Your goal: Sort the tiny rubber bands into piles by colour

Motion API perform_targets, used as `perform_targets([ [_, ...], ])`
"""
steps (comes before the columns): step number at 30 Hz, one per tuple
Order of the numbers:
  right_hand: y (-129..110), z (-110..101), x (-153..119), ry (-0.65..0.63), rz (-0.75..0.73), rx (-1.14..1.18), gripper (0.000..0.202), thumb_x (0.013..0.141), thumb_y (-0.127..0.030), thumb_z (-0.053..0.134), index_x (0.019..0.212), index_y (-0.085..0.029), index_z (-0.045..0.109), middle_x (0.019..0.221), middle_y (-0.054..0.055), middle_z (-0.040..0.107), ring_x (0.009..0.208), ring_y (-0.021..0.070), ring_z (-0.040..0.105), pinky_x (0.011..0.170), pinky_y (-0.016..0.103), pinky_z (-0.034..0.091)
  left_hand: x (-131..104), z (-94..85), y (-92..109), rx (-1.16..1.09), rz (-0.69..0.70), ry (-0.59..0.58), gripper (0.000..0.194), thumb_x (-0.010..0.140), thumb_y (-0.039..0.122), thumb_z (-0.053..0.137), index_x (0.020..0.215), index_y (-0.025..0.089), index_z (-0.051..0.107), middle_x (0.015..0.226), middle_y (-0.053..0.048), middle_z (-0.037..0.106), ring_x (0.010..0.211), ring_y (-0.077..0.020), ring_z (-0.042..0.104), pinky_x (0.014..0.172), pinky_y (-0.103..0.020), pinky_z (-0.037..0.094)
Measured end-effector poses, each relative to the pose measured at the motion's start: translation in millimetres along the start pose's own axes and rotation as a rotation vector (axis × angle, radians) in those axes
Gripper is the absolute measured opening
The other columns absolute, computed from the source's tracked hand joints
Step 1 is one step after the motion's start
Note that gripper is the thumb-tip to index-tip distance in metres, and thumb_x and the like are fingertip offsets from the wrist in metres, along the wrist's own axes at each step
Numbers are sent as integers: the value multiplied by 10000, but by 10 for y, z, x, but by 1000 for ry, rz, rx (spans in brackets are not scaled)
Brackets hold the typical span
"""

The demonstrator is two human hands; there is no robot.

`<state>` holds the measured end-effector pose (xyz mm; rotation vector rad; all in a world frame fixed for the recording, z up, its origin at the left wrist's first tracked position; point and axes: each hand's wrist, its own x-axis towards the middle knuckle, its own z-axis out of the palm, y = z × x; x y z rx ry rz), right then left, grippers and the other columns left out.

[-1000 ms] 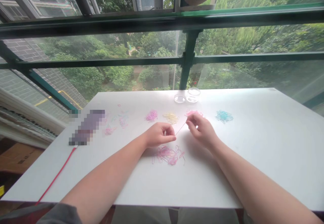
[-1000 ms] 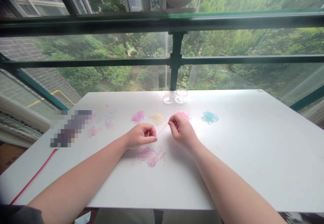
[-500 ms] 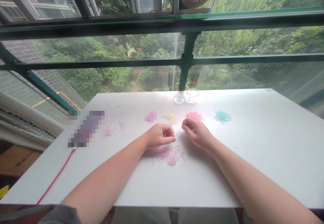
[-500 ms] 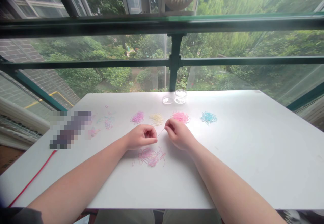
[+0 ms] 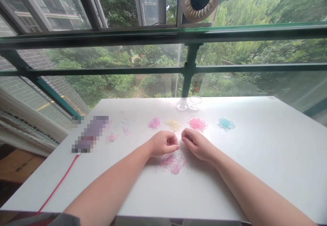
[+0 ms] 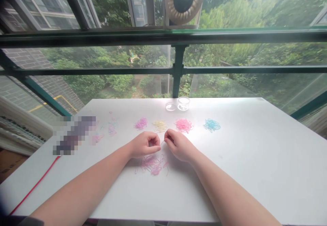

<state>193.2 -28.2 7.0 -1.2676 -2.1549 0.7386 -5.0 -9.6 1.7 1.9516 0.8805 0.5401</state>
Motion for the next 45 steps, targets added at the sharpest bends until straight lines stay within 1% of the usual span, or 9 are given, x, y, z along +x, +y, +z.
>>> perform_targets([
  [3,-34,5,-22,-58,-6,6,90,830,-167,405,757,-198,447,692,-12,525,634,131,465,592,261,360,-4,18,6,15,13,36,111,704,238,601,696,133,565,640,12,552,553,-72,454,532,-191,367],
  [7,5,8,-30,-63,1,8,111,855,-206,392,752,-205,432,672,-11,505,617,139,456,572,266,363,1,39,24,48,25,89,113,704,249,613,710,137,597,657,0,589,592,-87,488,570,-201,394],
  [12,95,24,-22,-78,-18,32,189,887,-295,376,733,-209,445,681,8,501,628,158,468,583,291,400,30,53,-8,28,8,119,171,716,297,623,760,132,627,694,-22,618,599,-94,500,571,-209,407],
  [18,91,18,-17,-86,-9,-1,190,896,-291,362,749,-207,449,685,7,504,631,157,470,597,301,397,48,58,-33,26,23,154,172,729,297,611,778,134,629,729,-31,631,614,-96,511,585,-214,417],
  [24,52,17,1,-65,-31,40,122,859,-243,419,766,-194,482,697,7,540,634,146,469,595,288,389,32,41,-6,46,45,171,156,740,282,604,788,135,620,751,-30,630,612,-92,506,584,-218,422],
  [30,18,19,-8,-60,-7,46,140,864,-261,416,767,-190,488,653,-15,508,596,127,450,560,261,366,26,45,-17,29,75,145,247,722,343,641,867,144,622,795,-34,639,618,-88,510,580,-210,432],
  [33,2,17,-14,-64,1,36,128,854,-256,426,767,-190,493,658,-16,514,598,125,451,562,258,362,27,39,-3,58,78,147,201,742,323,616,820,139,638,753,-27,634,593,-80,495,568,-204,417],
  [39,-15,18,-9,-44,-17,47,112,846,-234,428,763,-192,492,661,-17,514,593,122,444,558,253,354,24,18,32,50,47,192,177,756,305,598,751,132,636,713,-21,623,586,-78,489,552,-200,387],
  [45,24,-10,-15,49,-37,99,102,846,-210,426,749,-196,455,622,-26,477,571,116,428,548,248,353,51,18,-41,-109,37,279,200,742,327,633,733,127,621,662,-4,581,560,-68,450,525,-197,349],
])
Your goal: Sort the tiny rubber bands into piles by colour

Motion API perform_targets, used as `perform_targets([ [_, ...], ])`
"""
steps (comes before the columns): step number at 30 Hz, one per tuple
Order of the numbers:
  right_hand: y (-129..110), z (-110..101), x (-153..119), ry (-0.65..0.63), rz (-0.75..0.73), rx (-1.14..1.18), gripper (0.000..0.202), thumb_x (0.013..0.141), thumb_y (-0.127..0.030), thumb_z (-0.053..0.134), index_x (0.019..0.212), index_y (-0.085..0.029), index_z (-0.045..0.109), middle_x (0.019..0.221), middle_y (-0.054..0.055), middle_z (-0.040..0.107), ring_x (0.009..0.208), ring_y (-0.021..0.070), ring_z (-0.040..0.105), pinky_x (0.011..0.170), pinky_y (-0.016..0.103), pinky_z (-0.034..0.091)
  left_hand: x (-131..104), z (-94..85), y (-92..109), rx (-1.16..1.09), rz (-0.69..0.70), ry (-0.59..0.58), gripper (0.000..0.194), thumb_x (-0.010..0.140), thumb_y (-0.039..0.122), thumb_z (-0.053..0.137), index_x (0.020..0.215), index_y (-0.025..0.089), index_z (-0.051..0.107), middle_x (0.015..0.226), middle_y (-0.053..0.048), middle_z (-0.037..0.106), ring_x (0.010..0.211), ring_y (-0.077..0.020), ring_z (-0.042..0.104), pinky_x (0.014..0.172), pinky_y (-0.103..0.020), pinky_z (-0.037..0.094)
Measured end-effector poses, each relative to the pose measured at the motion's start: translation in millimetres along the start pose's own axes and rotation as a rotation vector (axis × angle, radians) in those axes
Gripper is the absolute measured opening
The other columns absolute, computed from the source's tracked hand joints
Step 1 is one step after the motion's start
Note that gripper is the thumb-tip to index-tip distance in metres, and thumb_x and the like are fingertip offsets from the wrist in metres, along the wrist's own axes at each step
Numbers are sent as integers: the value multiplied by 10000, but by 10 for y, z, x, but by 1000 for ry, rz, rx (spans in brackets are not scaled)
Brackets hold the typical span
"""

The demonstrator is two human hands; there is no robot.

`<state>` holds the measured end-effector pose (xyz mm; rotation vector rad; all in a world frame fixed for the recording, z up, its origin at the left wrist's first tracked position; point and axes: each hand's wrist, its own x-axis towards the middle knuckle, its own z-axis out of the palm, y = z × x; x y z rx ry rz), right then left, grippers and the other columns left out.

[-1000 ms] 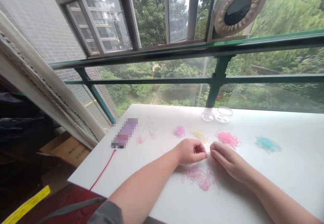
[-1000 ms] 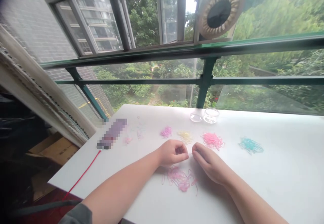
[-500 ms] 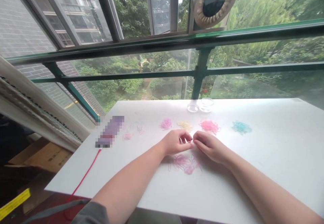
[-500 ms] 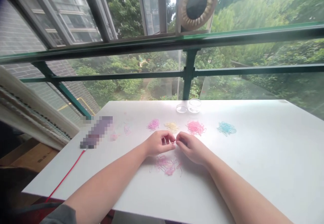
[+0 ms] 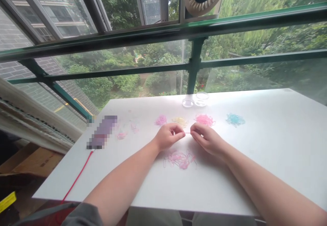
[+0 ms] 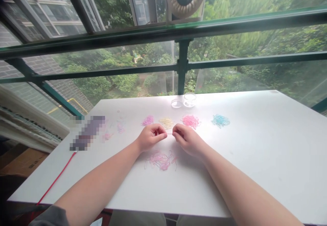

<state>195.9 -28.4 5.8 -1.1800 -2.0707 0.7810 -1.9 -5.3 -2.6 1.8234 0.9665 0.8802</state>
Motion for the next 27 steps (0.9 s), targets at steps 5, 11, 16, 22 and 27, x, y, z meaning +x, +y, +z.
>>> perform_targets([
  [5,6,-29,-9,27,12,37,99,852,-213,429,754,-202,445,612,-31,480,557,113,437,543,245,359,41,-19,-88,-153,-34,64,227,717,336,655,701,120,587,638,4,541,550,-68,433,520,-203,341],
  [11,-30,-1,-18,24,-16,15,95,839,-198,444,745,-201,454,627,-25,485,577,117,431,554,251,353,13,-12,-63,-76,-2,1,173,723,283,627,694,128,556,623,15,515,536,-64,417,505,-197,326],
  [16,-7,-6,-16,58,-12,69,94,846,-204,447,752,-199,448,621,-26,480,564,112,431,546,247,354,-20,-20,-11,32,25,-90,118,729,229,594,682,137,537,616,22,511,541,-62,425,518,-192,337],
  [22,68,-24,2,137,9,182,118,865,-233,438,753,-196,448,606,-30,467,551,105,434,543,242,356,-13,-46,-15,37,-1,-88,135,744,258,588,709,140,531,629,23,509,541,-63,425,522,-195,343],
  [27,36,-29,5,126,4,146,96,841,-236,466,755,-193,470,608,-28,470,551,106,438,542,239,361,-26,-42,25,93,-5,-119,128,745,260,590,716,139,562,645,16,529,562,-69,433,536,-196,352],
])
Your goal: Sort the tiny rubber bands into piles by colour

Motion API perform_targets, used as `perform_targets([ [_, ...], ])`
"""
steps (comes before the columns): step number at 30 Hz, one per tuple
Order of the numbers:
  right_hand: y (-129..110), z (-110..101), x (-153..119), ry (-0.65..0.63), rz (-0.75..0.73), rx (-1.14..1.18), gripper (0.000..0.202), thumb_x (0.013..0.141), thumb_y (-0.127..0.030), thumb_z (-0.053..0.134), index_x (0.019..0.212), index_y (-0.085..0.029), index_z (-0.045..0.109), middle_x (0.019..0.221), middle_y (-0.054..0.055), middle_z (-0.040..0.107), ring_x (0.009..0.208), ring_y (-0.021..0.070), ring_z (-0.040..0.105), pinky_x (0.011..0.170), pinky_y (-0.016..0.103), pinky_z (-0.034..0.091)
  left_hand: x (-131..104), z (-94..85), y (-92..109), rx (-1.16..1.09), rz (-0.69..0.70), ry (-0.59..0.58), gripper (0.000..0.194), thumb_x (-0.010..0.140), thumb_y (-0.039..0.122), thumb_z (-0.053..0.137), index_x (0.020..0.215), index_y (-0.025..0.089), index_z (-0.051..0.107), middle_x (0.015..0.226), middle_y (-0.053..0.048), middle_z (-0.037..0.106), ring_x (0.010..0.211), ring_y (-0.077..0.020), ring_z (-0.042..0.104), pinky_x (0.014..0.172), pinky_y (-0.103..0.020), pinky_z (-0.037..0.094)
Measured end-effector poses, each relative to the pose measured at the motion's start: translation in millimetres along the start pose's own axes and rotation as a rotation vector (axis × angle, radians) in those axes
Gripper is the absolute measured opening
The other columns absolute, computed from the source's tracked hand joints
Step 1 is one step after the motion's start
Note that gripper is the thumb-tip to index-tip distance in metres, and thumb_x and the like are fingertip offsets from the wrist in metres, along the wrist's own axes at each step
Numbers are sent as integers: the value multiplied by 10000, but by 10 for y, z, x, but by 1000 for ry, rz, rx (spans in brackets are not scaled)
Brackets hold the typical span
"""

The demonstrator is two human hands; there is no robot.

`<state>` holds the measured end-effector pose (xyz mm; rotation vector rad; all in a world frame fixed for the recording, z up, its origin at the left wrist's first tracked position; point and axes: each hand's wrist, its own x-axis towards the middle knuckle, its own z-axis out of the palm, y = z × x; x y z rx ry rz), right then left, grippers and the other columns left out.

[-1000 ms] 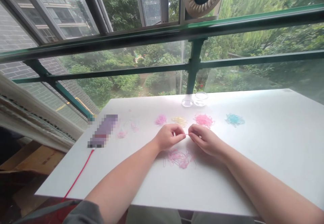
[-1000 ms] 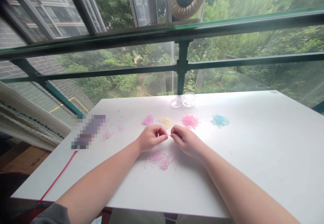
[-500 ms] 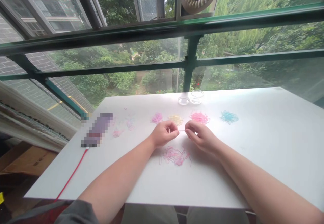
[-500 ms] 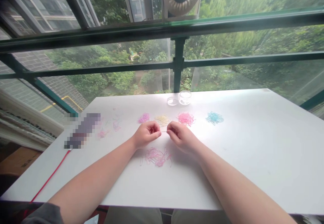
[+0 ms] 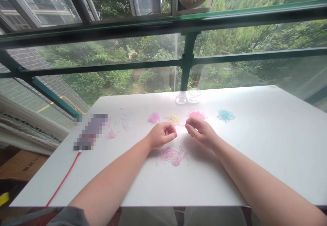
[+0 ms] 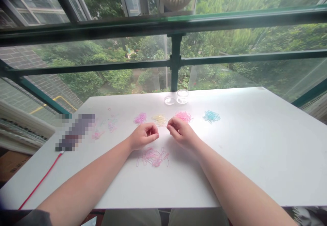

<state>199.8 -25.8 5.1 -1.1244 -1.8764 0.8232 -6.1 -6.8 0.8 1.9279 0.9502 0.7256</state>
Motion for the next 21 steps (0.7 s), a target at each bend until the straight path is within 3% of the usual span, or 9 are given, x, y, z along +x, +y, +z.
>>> perform_targets([
  [3,-1,-71,27,49,1,-114,88,812,-235,492,736,-192,502,598,-27,476,549,108,435,547,240,359,-6,-9,19,21,-6,-10,125,747,258,588,717,139,569,646,14,533,565,-71,431,536,-197,351],
  [11,301,-445,151,398,188,-515,98,741,-229,538,697,-192,618,660,5,555,620,137,500,612,261,373,-12,-26,-10,50,-10,-42,127,763,264,574,725,143,566,642,14,530,574,-77,431,537,-199,346],
  [21,440,-495,183,341,315,-499,151,710,-240,558,703,-192,701,726,23,623,655,144,551,644,266,400,-14,-35,-17,84,-14,-58,123,765,261,564,733,142,569,662,6,545,597,-86,449,560,-208,363],
])
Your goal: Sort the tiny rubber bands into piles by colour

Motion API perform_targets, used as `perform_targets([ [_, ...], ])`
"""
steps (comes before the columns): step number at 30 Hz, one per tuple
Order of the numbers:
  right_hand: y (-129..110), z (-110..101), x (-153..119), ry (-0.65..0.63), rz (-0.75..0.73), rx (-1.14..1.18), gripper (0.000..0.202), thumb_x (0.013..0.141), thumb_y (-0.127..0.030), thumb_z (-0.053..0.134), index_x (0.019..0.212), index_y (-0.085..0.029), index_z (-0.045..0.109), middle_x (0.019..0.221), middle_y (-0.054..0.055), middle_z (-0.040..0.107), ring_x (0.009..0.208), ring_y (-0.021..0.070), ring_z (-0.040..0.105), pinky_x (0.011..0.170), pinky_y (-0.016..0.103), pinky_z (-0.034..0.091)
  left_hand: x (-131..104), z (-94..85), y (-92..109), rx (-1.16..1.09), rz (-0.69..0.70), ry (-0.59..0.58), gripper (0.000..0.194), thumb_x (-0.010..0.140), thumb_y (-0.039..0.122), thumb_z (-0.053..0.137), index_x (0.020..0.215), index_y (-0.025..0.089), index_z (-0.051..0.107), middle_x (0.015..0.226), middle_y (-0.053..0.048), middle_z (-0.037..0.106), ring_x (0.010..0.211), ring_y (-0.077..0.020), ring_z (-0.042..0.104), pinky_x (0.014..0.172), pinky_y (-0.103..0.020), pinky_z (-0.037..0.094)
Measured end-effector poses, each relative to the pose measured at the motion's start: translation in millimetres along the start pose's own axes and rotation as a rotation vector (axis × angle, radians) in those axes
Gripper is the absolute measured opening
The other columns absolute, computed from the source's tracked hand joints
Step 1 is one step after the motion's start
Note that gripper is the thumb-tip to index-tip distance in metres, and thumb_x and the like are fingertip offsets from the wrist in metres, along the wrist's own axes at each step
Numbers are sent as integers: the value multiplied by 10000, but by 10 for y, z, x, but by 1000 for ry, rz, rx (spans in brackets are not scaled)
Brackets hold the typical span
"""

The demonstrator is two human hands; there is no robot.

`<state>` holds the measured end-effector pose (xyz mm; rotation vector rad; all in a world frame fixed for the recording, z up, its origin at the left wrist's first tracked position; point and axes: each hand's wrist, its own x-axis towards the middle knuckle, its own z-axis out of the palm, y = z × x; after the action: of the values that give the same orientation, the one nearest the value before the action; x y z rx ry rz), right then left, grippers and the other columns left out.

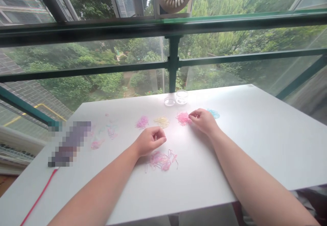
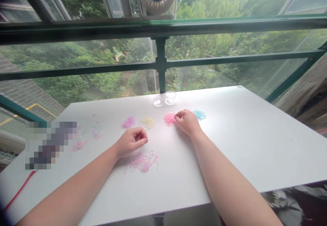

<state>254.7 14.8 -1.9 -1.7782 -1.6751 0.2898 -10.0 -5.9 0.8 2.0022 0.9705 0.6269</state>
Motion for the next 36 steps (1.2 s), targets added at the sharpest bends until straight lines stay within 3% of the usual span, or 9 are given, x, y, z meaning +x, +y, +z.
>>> perform_targets([
  [16,143,-23,24,-117,-63,-19,256,740,-134,497,834,-224,717,853,35,647,702,152,558,678,270,412,-3,-10,26,-1,-10,-2,129,761,265,571,742,138,577,661,3,547,589,-85,436,553,-208,354],
  [25,69,-23,34,-22,-97,32,150,756,-248,550,741,-188,687,781,32,616,648,141,548,652,279,407,-3,-6,12,4,-12,-7,146,767,282,566,747,138,574,664,1,542,593,-89,432,556,-211,350],
  [36,75,158,104,66,-271,55,88,686,-164,539,638,-195,606,726,22,612,719,164,540,743,295,409,-3,2,28,1,-4,18,145,754,284,573,726,143,582,652,4,546,591,-91,441,556,-208,356],
])
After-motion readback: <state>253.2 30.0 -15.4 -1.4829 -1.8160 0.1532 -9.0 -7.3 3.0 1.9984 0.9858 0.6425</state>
